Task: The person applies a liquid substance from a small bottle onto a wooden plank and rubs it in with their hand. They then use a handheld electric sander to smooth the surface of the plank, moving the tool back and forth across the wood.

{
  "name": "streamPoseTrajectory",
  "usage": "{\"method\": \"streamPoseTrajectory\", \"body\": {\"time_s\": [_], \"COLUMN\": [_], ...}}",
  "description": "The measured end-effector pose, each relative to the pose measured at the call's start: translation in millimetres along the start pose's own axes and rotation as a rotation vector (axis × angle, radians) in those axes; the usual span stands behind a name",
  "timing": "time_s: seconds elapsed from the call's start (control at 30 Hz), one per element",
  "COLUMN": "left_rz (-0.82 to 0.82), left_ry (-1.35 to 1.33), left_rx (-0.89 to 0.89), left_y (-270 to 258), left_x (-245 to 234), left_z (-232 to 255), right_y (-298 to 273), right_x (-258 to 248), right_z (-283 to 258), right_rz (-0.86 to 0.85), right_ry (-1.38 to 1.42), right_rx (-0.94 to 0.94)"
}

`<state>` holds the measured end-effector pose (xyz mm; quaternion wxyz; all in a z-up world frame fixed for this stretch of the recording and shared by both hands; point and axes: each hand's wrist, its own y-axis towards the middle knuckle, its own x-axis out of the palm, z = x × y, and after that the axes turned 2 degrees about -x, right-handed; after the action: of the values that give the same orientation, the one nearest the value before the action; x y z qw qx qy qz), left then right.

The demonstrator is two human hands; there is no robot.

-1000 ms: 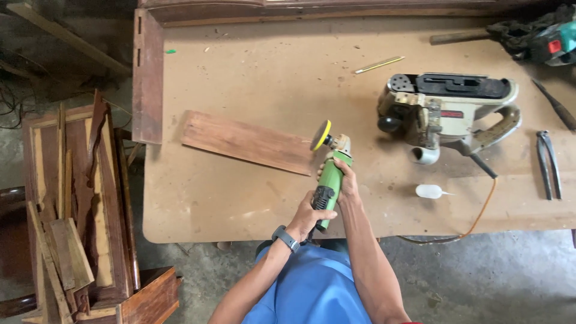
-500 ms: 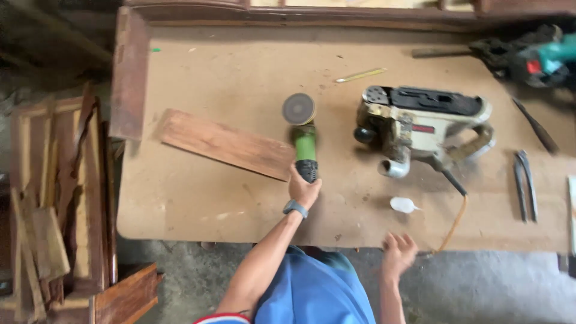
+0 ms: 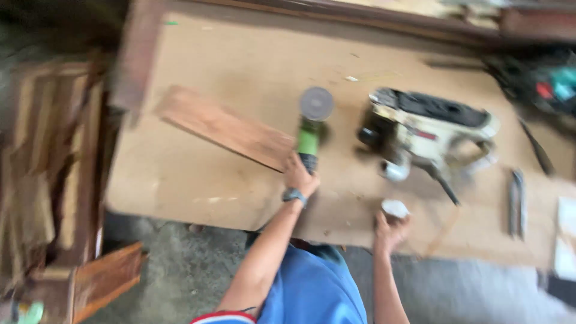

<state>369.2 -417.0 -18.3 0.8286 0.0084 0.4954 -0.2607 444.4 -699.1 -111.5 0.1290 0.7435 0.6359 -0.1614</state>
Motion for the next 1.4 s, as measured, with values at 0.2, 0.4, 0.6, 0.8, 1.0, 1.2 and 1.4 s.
{"method": "streamPoseTrajectory", "body": {"time_s": [0.2,0.4,0.6,0.8,1.0,1.2,1.4], "left_rz": [-0.089,-0.046,0.047,0.21,0.498,0.39,0.224], "left_ry": [0.077,0.094,-0.278,-0.241,-0.131,0.117,0.091], "left_rx": [0.007,0.111,0.241,0.2,0.184,-0.055,0.09], "left_y": [6.0,-6.9,-31.0,-23.5,-50.3,-93.4,-113.9], "left_x": [4.0,-8.6,-41.3,-27.8,-62.4,-107.4,-120.9], "left_z": [-11.5,-15.7,-20.6,-132.0,-218.8,-300.2,-372.0], "right_y": [3.8,19.3,62.1,80.9,41.4,-117.9,-257.8], "right_x": [3.5,3.6,-13.5,1.5,-26.8,35.6,104.2], "right_z": [-32.6,-29.3,-39.1,67.8,-34.5,-44.3,-160.4], "right_rz": [0.246,0.245,0.215,0.331,0.417,-0.022,-0.869], "right_ry": [-0.452,-0.298,-0.333,-0.513,-0.156,-0.013,-0.096], "right_rx": [-0.141,-0.026,0.014,-0.29,-0.026,-0.176,-0.405]}}
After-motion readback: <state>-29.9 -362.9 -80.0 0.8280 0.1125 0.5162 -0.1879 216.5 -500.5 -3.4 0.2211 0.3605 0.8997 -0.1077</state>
